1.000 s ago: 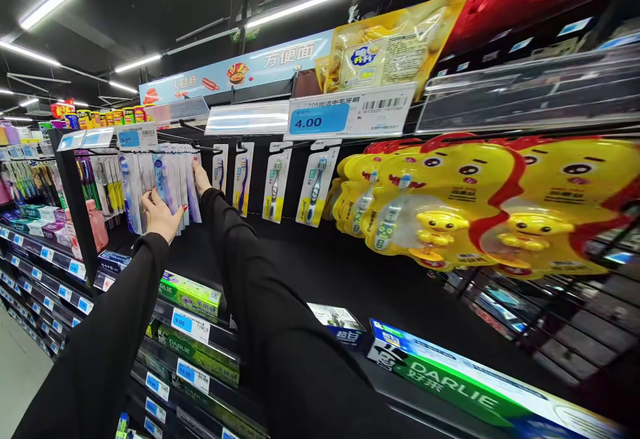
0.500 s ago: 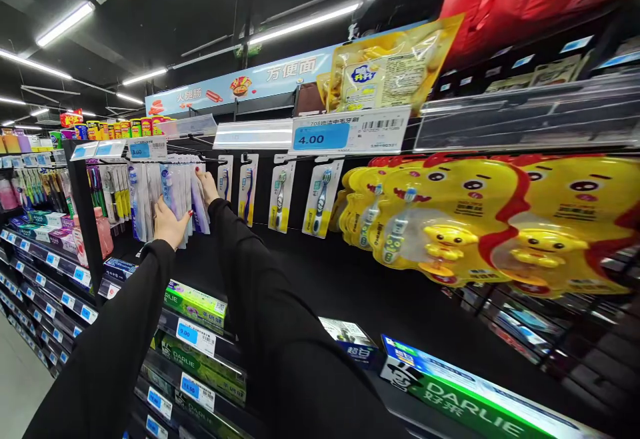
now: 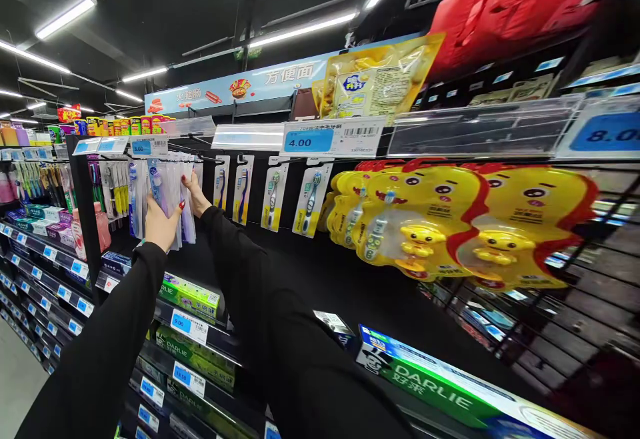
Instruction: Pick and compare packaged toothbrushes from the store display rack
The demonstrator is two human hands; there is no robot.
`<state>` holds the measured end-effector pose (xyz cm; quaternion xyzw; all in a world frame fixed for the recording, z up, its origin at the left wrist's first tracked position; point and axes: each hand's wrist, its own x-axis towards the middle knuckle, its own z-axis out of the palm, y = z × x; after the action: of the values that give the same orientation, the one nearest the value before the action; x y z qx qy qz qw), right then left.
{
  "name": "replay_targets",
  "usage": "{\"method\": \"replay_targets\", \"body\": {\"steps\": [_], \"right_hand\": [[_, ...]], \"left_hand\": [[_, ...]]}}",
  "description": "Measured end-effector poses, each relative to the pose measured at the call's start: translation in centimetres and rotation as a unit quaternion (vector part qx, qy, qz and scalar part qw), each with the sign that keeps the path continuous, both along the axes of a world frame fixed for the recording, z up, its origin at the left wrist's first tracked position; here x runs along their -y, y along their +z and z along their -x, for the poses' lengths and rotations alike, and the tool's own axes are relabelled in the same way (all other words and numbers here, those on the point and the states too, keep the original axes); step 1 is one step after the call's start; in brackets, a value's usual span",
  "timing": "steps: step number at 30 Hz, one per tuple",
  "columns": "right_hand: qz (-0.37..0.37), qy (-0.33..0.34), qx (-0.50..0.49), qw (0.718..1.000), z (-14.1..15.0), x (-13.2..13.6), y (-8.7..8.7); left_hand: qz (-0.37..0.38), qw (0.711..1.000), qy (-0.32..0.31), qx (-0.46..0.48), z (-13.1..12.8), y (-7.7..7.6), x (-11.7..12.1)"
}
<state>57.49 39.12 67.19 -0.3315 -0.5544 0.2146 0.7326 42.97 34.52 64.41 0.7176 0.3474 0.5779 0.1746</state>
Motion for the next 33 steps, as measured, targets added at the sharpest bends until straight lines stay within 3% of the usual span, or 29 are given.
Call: {"method": "replay_targets", "body": {"steps": [4, 14, 22, 28, 33], "right_hand": [[-0.013, 0.04, -0.024, 0.999, 0.7, 0.2, 0.0], [-0.051, 0.01, -0.017, 0.999, 0.5, -0.9, -0.4], [-0.049, -0.011, -0.027, 0.998, 1.0, -1.0, -0.5], [-0.026, -0.04, -0.045, 0.998, 0.3, -1.5, -0.4], [-0.024, -0.016, -0.04, 0.999, 0.3, -1.1, -0.2]], "left_hand": [[-0.011, 1.0, -0.007, 0.007, 0.2, 0.0, 0.0], [0.004, 0.999, 0.013, 0.042, -1.0, 1.4, -0.9], [-0.011, 1.0, 0.012, 0.025, -0.4, 2.5, -0.8], [0.001, 0.999, 0.02, 0.028, -0.5, 2.5, -0.9], [-0.001, 0.998, 0.04, 0.041, -1.0, 2.2, -0.9]]}}
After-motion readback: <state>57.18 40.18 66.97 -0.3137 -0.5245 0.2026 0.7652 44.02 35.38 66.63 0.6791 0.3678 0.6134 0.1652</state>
